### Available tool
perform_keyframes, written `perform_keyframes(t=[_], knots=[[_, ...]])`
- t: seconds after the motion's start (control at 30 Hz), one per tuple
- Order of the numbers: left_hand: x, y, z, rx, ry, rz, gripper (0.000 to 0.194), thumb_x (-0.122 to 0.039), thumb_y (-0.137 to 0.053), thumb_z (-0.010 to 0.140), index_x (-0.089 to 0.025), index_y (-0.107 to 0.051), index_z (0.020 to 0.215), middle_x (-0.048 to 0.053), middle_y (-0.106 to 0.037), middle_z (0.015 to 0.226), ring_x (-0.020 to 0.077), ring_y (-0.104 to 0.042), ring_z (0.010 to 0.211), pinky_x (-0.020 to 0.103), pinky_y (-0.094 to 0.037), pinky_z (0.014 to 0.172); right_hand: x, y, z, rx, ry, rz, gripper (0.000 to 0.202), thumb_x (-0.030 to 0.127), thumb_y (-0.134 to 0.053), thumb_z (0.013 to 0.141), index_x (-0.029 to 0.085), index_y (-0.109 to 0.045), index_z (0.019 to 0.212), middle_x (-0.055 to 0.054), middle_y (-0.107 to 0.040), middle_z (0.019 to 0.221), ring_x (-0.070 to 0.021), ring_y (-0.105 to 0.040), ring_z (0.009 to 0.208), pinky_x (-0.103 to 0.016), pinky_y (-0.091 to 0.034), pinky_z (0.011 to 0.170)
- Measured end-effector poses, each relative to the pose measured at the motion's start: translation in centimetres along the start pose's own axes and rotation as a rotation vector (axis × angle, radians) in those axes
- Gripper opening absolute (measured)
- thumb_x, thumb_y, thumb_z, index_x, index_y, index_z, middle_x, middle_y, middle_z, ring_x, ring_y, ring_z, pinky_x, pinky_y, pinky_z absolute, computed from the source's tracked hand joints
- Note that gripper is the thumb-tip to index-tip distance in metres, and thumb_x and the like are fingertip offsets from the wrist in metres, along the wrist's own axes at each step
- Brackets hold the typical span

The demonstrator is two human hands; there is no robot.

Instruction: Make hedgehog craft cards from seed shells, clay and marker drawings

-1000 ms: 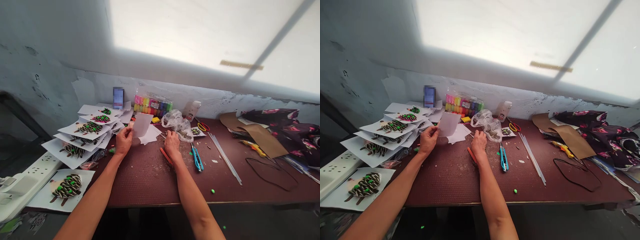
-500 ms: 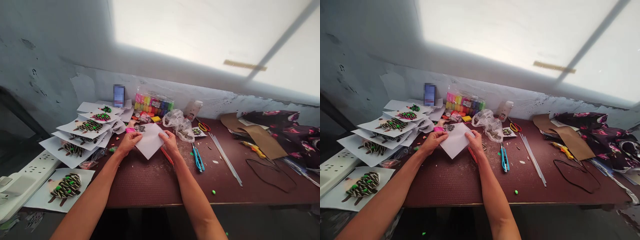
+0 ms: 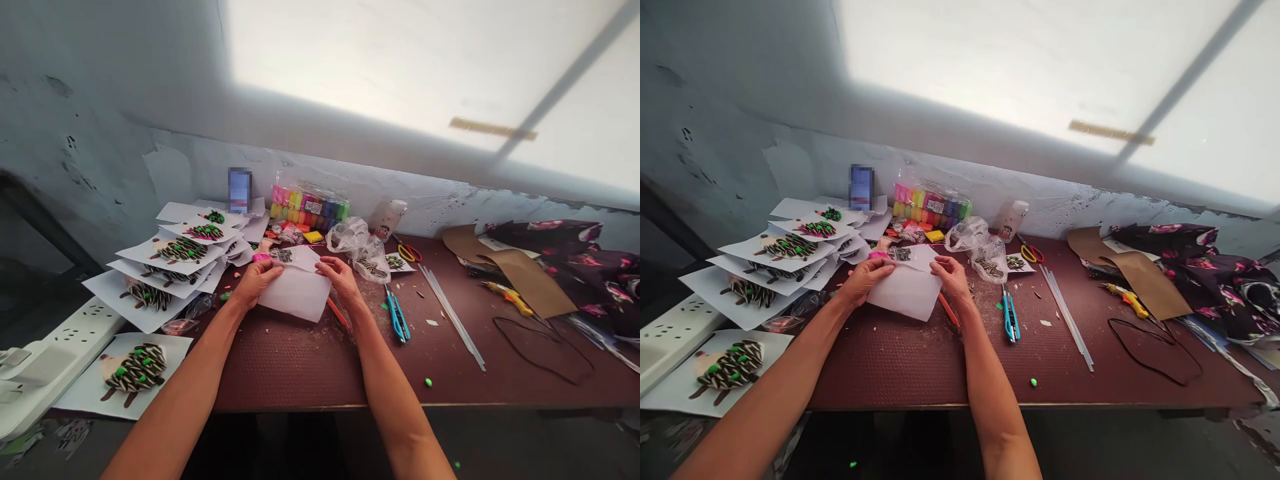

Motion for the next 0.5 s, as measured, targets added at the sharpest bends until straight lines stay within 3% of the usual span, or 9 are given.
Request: perform_keyframes(t=[0.13,0.23,0.5], knots=[[0.4,-0.7,-0.5,0.100,0.104,0.102,0.035,-0.046,-0.081,0.061,-0.015,-0.068,0.074,-0.001,-0.065,0.063,0.0120,-0.052,0.051,0.022,-0.040,0.049,-0.1,-1.7,-0.7,0.260,-0.057,-0.125,0.042,0.055,-0.078,0.070,0.016,-0.074,0.086,-0.003,-0.072,0.083,-0.0157,-0.061,0.078,-0.025,-0.045,0.070],[0.5,-0.7,-0.7,0.121,0.137,0.132,0.034,-0.045,-0.080,0.063,-0.016,-0.067,0.074,-0.001,-0.064,0.061,0.0121,-0.052,0.048,0.023,-0.039,0.047,-0.5,-2.5,-1.4,0.411,-0.126,-0.165,0.041,0.053,-0.082,0.064,0.016,-0.073,0.078,0.000,-0.068,0.074,-0.0135,-0.057,0.069,-0.024,-0.042,0.065],[0.8,-1.1,-0.9,0.167,0.181,0.066,0.045,-0.054,-0.084,0.061,-0.014,-0.066,0.075,0.002,-0.067,0.064,0.0138,-0.057,0.051,0.022,-0.043,0.046,-1.0,-2.8,-1.3,0.412,-0.145,-0.188,0.036,0.049,-0.079,0.066,0.018,-0.063,0.070,0.004,-0.058,0.063,-0.0105,-0.048,0.059,-0.023,-0.034,0.056]])
Point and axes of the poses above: each hand's wrist, its own z-axis towards the middle knuckle, its own y-axis out of the back of the hand, x = y × z, the point moved 7 cm from there along z, towards the middle knuckle
